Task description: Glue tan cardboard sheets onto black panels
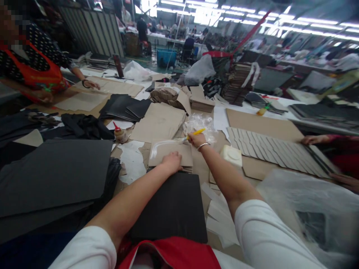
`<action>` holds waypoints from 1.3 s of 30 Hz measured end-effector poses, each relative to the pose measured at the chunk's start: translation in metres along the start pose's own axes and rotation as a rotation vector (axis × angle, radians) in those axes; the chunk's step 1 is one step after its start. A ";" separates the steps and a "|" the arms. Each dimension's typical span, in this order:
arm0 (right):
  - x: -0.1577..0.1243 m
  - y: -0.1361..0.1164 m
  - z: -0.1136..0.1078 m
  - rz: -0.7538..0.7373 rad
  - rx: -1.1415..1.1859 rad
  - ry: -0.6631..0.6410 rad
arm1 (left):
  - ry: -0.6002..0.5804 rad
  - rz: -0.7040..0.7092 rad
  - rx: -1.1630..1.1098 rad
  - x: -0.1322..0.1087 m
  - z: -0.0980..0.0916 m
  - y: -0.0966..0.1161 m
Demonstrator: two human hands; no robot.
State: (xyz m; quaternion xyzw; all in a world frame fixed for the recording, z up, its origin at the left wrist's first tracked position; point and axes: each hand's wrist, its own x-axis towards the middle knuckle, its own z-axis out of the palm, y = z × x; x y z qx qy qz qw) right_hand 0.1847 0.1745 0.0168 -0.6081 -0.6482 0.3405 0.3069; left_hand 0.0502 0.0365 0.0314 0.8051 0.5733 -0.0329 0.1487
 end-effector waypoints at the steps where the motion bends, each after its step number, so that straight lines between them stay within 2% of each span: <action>1: -0.008 0.005 -0.012 -0.032 -0.014 0.021 | -0.001 0.031 0.015 0.003 -0.001 -0.002; 3: -0.031 0.014 -0.031 -0.157 -0.071 0.005 | -0.002 0.091 0.045 0.008 -0.002 -0.007; 7: -0.094 0.030 -0.051 -0.571 -0.315 -0.215 | 0.004 0.153 0.093 0.013 0.002 -0.012; 9: -0.123 0.037 -0.062 -0.654 -0.335 -0.288 | 0.004 0.162 0.109 0.013 0.004 -0.015; 10: -0.134 0.038 -0.068 -0.639 -0.295 -0.292 | 0.002 0.165 0.115 0.014 0.005 -0.017; 12: -0.149 0.037 -0.079 -0.518 -0.134 -0.227 | -0.005 0.172 0.123 0.016 0.004 -0.021; 15: -0.154 0.027 -0.089 -0.265 0.203 0.029 | -0.015 0.192 0.116 0.019 -0.001 -0.027; 18: -0.150 0.020 -0.081 -0.164 0.412 0.214 | -0.003 0.214 0.093 0.018 -0.003 -0.028; 20: -0.145 0.021 -0.067 -0.151 0.441 0.214 | 0.033 0.209 0.079 0.013 -0.005 -0.025; 22: -0.140 0.026 -0.049 -0.137 0.404 0.144 | 0.103 0.171 0.075 0.004 -0.011 -0.024; 24: -0.133 0.030 -0.031 -0.141 0.292 0.033 | 0.300 0.067 0.027 -0.010 -0.026 -0.029; 26: -0.125 0.031 -0.018 -0.176 0.080 -0.067 | 0.630 -0.097 -0.112 -0.028 -0.050 -0.042; 28: -0.121 0.025 -0.012 -0.214 -0.122 -0.115 | 0.973 -0.256 -0.383 -0.049 -0.075 -0.055; 30: -0.122 0.013 -0.011 -0.234 -0.132 -0.102 | 1.182 -0.316 -0.762 -0.073 -0.093 -0.061; 31: -0.127 0.005 -0.012 -0.235 -0.044 -0.085 | 1.229 -0.308 -0.966 -0.085 -0.097 -0.060; 33: -0.141 -0.011 -0.016 -0.227 0.213 -0.042 | 1.239 -0.264 -1.313 -0.104 -0.093 -0.046; 35: -0.160 -0.025 -0.022 -0.204 0.394 0.036 | 1.188 -0.257 -1.543 -0.118 -0.077 -0.023; 39: -0.200 -0.029 -0.038 -0.168 0.344 0.215 | 0.984 -0.312 -1.774 -0.141 -0.033 0.022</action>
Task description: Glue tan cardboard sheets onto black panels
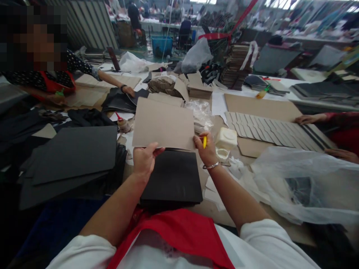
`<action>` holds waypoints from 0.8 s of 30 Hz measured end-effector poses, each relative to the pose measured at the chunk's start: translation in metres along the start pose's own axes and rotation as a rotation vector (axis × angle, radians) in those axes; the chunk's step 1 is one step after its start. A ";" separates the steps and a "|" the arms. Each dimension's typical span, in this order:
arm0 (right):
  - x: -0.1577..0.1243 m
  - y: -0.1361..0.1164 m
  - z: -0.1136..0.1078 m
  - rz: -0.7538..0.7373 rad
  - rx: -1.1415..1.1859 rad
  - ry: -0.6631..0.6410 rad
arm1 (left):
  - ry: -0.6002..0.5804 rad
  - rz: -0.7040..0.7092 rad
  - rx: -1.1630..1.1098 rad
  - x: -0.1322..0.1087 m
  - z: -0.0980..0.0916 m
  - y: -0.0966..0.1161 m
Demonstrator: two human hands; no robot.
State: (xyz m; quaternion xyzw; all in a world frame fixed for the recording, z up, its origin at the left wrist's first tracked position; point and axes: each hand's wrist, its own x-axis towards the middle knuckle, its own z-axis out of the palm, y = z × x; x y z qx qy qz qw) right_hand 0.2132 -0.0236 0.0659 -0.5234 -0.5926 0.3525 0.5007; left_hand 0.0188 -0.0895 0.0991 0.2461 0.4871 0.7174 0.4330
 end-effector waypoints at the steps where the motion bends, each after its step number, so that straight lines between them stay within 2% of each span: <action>1: -0.010 0.000 -0.007 0.004 -0.029 0.028 | -0.032 -0.052 0.005 -0.011 -0.004 -0.005; 5: -0.057 0.008 -0.034 0.022 -0.098 0.052 | -0.156 -0.174 0.067 -0.032 -0.039 -0.014; 9: -0.106 0.021 -0.050 0.027 -0.287 0.012 | -0.086 -0.272 0.317 -0.032 -0.087 -0.020; 12: -0.127 0.031 -0.051 0.012 -0.439 0.000 | -0.135 -0.312 0.573 -0.031 -0.109 -0.027; 15: -0.132 0.035 -0.046 -0.002 -0.512 0.015 | -0.171 -0.281 0.654 -0.027 -0.113 -0.031; 19: -0.127 0.033 -0.038 -0.025 -0.565 0.018 | -0.145 -0.182 0.720 -0.015 -0.111 -0.032; 24: -0.122 0.039 -0.032 -0.023 -0.642 -0.012 | -0.150 -0.150 0.760 0.002 -0.112 -0.043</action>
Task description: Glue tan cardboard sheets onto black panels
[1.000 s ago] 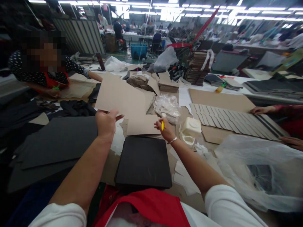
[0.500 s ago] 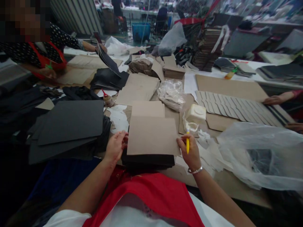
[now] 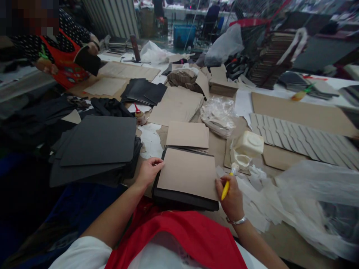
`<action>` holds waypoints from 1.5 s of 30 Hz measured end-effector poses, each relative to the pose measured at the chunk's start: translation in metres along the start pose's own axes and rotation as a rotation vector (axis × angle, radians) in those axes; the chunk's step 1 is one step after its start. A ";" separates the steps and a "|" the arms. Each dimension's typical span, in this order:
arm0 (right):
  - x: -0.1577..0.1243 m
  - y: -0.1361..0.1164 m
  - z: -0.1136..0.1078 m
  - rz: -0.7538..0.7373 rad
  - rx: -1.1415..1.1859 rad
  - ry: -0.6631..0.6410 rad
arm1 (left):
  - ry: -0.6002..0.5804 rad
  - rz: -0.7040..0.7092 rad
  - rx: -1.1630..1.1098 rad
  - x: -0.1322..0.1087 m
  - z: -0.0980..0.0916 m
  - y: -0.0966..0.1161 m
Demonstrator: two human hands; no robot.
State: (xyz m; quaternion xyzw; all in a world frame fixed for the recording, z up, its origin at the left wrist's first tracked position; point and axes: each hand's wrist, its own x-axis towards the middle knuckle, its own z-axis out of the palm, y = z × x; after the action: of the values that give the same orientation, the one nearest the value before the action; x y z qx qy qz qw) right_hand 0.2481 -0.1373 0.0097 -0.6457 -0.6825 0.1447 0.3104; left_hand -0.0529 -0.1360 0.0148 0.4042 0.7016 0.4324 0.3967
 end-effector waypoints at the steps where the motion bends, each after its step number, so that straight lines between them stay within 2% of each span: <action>1: 0.000 0.001 0.002 -0.002 -0.018 -0.006 | 0.003 0.012 0.002 0.002 0.001 -0.002; 10: 0.003 0.003 0.006 -0.034 -0.067 -0.061 | 0.026 0.012 0.087 0.010 0.004 -0.004; 25: 0.004 0.003 0.004 0.035 -0.105 -0.181 | 0.001 0.021 0.290 0.007 0.004 0.003; 34: 0.007 0.000 0.006 0.001 -0.163 -0.197 | 0.002 0.057 0.311 0.012 0.005 -0.007; 40: 0.011 -0.003 0.006 -0.022 -0.293 -0.240 | -0.036 0.097 0.325 0.019 0.002 -0.006; 45: 0.012 -0.016 0.004 -0.046 -0.436 -0.296 | -0.067 0.104 0.396 0.019 -0.004 -0.001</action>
State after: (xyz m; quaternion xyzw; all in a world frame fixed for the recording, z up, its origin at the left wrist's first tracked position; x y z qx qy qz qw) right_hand 0.2329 -0.1264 0.0192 -0.6536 -0.7499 0.0798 0.0639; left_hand -0.0631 -0.1197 0.0113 0.5240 0.7375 0.2924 0.3099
